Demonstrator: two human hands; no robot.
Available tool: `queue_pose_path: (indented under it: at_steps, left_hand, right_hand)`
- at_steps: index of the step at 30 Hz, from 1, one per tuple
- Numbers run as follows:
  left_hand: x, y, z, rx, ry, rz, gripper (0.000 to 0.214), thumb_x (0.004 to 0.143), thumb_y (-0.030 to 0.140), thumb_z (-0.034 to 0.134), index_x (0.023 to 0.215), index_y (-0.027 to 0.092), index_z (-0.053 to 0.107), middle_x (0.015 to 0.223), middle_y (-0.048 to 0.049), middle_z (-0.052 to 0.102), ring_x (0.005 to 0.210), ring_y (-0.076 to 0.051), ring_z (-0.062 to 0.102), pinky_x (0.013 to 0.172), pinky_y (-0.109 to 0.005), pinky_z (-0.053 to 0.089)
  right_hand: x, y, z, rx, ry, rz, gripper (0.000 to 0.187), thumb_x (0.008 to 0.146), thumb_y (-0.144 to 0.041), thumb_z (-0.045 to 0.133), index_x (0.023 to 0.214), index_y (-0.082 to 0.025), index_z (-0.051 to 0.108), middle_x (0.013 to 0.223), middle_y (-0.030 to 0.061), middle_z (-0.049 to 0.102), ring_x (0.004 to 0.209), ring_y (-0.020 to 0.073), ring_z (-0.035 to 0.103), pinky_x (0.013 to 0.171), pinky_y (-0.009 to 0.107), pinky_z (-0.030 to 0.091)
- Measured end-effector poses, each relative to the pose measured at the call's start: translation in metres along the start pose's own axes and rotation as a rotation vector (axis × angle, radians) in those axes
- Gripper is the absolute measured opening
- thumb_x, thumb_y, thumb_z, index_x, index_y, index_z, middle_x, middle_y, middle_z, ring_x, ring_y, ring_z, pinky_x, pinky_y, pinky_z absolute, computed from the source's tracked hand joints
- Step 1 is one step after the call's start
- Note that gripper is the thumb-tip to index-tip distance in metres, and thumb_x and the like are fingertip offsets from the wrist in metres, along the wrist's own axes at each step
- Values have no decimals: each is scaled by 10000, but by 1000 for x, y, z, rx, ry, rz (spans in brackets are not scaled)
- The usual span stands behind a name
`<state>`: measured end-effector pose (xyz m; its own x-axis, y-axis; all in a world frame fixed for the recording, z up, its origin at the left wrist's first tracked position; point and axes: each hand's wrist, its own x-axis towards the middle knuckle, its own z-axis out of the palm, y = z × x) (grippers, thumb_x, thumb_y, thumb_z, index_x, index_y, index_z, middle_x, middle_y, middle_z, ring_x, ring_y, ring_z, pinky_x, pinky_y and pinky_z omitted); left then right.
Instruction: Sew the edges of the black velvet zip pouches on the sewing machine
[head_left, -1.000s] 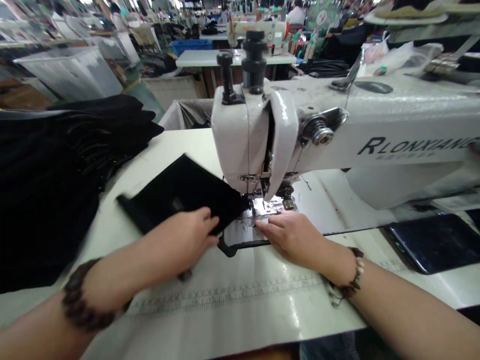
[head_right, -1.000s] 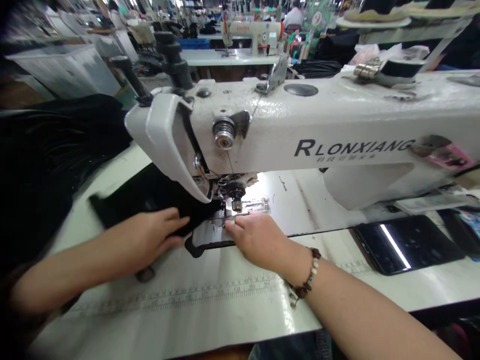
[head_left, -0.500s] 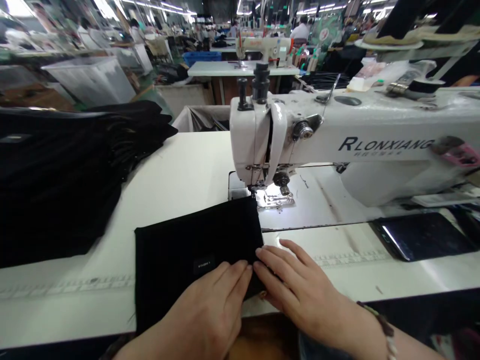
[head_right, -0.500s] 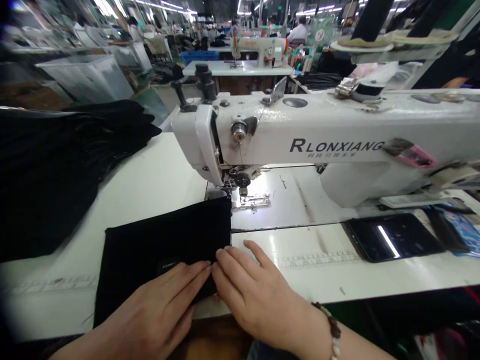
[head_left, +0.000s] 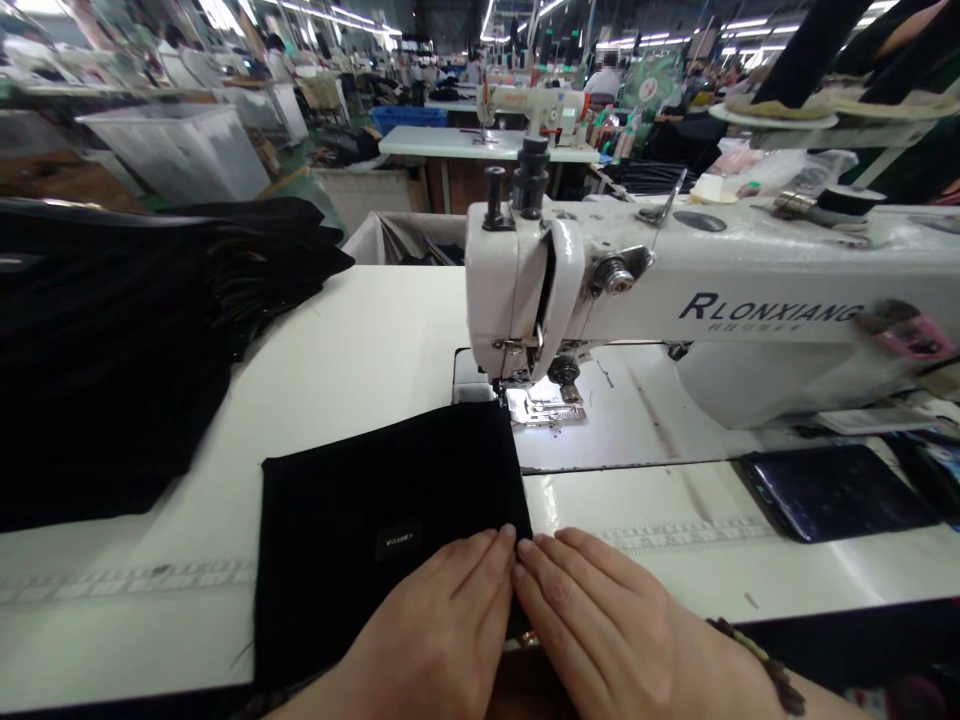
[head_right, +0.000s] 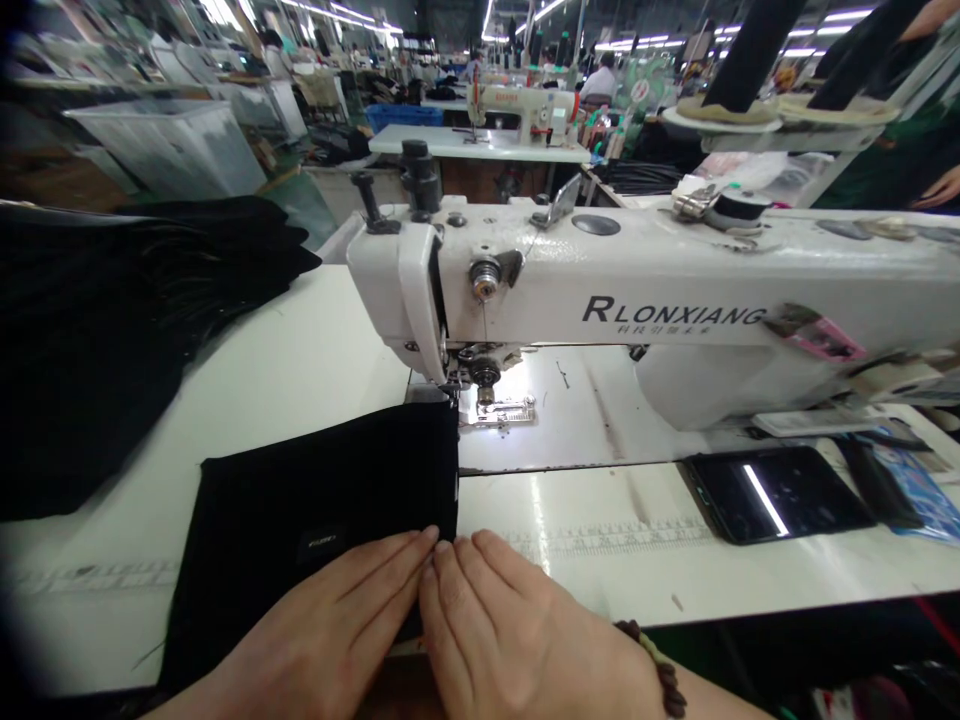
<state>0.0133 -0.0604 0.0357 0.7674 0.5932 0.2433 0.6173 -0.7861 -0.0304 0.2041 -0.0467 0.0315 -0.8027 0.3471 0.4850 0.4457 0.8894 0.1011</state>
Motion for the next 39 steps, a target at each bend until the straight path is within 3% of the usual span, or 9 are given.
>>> queue_pose_path:
  at_steps: [6,11,18,25,30,33,35,39]
  left_hand:
    - [4,-6,22,41,-20,12,326,801,126,374,1003,71,625,1096,-104,620,1024,-195,544,895,-288,416]
    - [12,-23,38,70,-118,64,348,742,123,435,1039,49,601,1145,-123,588,1090,-209,499,929,-313,384]
    - [26,-53,35,80,-66,94,358,728,19,374,1001,43,604,1099,-108,615,1051,-178,526,949,-296,361]
    - [39,-85,53,-30,-207,112,328,776,62,430,1078,21,551,1184,-134,558,1090,-189,505,978,-305,348]
    - [46,-113,47,-181,-261,100,373,804,91,427,1173,74,482,1232,-71,529,1162,-160,449,1027,-281,301]
    - [49,-112,38,-206,-255,54,366,825,60,368,1168,103,487,1192,-37,560,1117,-134,489,991,-244,341]
    - [50,-103,34,-139,-248,23,369,805,47,402,1159,89,496,1158,-67,578,1044,-164,541,923,-266,412]
    - [53,-89,30,-92,-222,-17,323,771,39,466,1082,62,550,1067,-115,617,940,-200,589,838,-309,473]
  right_hand:
    - [1,10,10,57,-227,-38,279,792,-38,360,920,-31,608,863,153,655,739,230,594,666,376,457]
    - [10,23,27,88,-346,34,197,797,-61,403,864,-89,586,825,122,629,670,200,543,620,353,399]
    - [25,44,44,124,-292,121,144,808,-78,439,766,-124,569,683,47,569,575,169,457,553,326,331]
    - [32,61,59,111,-144,185,249,865,-83,363,773,-83,595,670,73,583,623,181,506,573,327,362]
    - [31,71,55,114,-119,219,223,888,-127,384,857,-79,600,772,101,632,748,190,560,674,338,419]
    - [27,81,42,211,-103,268,242,898,-262,423,889,-103,604,757,80,647,699,173,570,666,324,435]
    - [24,89,34,294,-94,342,281,892,-325,433,810,-130,619,673,51,630,642,161,558,615,298,429]
    - [20,100,33,270,-79,549,255,864,-236,461,686,-132,611,615,53,586,602,153,522,553,270,395]
